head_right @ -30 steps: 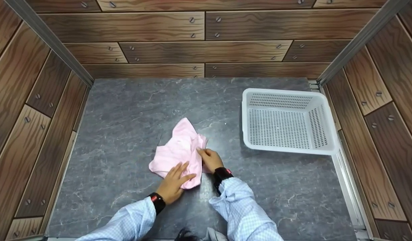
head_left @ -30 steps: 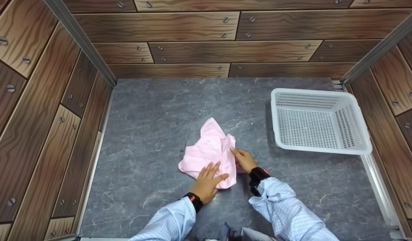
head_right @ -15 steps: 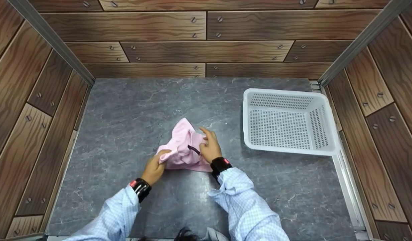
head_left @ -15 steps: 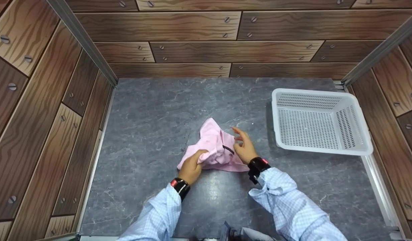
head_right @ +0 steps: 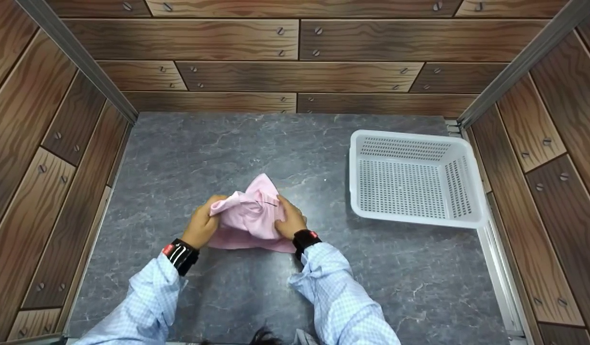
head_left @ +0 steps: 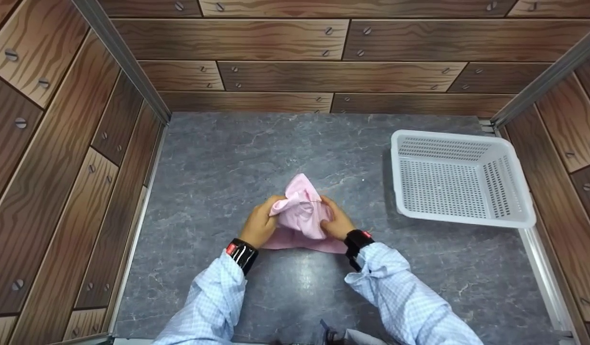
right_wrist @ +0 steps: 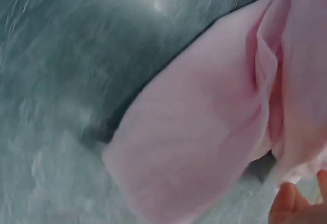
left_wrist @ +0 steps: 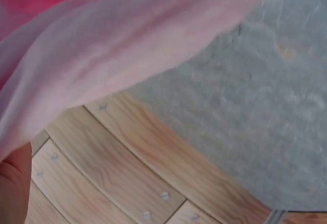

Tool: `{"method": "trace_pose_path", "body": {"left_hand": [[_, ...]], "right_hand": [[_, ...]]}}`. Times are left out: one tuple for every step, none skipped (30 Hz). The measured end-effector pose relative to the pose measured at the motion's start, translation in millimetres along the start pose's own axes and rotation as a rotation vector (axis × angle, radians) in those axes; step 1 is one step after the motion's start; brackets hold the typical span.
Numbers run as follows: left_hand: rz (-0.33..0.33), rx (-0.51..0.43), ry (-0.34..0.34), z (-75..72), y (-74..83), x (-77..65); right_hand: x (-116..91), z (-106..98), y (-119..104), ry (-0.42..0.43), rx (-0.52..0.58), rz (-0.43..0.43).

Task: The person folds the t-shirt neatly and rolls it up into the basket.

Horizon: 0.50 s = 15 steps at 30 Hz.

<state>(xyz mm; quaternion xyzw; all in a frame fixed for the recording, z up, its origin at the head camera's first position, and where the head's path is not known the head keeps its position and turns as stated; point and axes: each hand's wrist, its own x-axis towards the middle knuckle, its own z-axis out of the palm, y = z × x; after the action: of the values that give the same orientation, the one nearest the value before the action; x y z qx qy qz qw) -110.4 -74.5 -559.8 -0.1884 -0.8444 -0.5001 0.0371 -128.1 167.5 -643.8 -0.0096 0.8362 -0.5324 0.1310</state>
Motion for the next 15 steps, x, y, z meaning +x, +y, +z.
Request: {"method": "trace_pose_path", "body": {"left_hand": [[0.002,-0.003,0.001,-2.2,0.7,1.0],[0.006,-0.002,0.005,-4.2,1.1,2.0],[0.006,0.002,0.010,-6.4,1.2,2.6],[0.005,0.003,0.015,-8.6,1.0,3.3],[0.003,0.010,0.023,-11.0,0.8,4.0],[0.001,0.013,0.031,-13.7,0.7,4.7],[-0.001,0.016,0.042,-16.6,0.1,5.7],[-0.001,0.024,0.057,-19.9,-0.3,7.1],[-0.009,0.029,0.073,-23.3,-0.7,8.7],[-0.020,0.031,0.091,-26.6,-1.4,10.7],[-0.040,0.033,0.114,-29.7,-2.4,13.0],[-0.057,0.026,0.141,-32.5,-3.9,15.6],[-0.077,0.022,0.174,-34.8,-5.8,18.8],[-0.102,0.017,0.205,-36.9,-7.3,22.2],[-0.126,0.008,0.237,-38.4,-8.8,25.9]], "right_hand": [[-0.5,0.5,0.2,0.003,-0.027,0.019],[-0.9,1.0,0.4,0.004,-0.055,0.037],[-1.2,1.6,0.7,0.003,-0.081,0.053],[-1.6,2.3,1.2,-0.002,-0.111,0.062],[-1.7,3.0,2.2,-0.008,-0.141,0.066],[-2.2,3.9,3.4,-0.018,-0.159,0.065],[-2.8,5.0,4.9,-0.025,-0.177,0.052],[-3.3,6.0,6.5,-0.039,-0.190,0.031],[-3.7,6.7,8.0,-0.060,-0.192,0.002],[-4.4,7.2,8.8,-0.087,-0.179,-0.030],[-5.2,8.0,9.8,-0.117,-0.159,-0.058],[-6.2,8.9,10.2,-0.153,-0.131,-0.084],[-7.4,10.1,9.6,-0.189,-0.109,-0.107],[-8.8,11.3,8.8,-0.230,-0.072,-0.120],[-10.5,13.1,7.5,-0.265,-0.041,-0.125]]}}
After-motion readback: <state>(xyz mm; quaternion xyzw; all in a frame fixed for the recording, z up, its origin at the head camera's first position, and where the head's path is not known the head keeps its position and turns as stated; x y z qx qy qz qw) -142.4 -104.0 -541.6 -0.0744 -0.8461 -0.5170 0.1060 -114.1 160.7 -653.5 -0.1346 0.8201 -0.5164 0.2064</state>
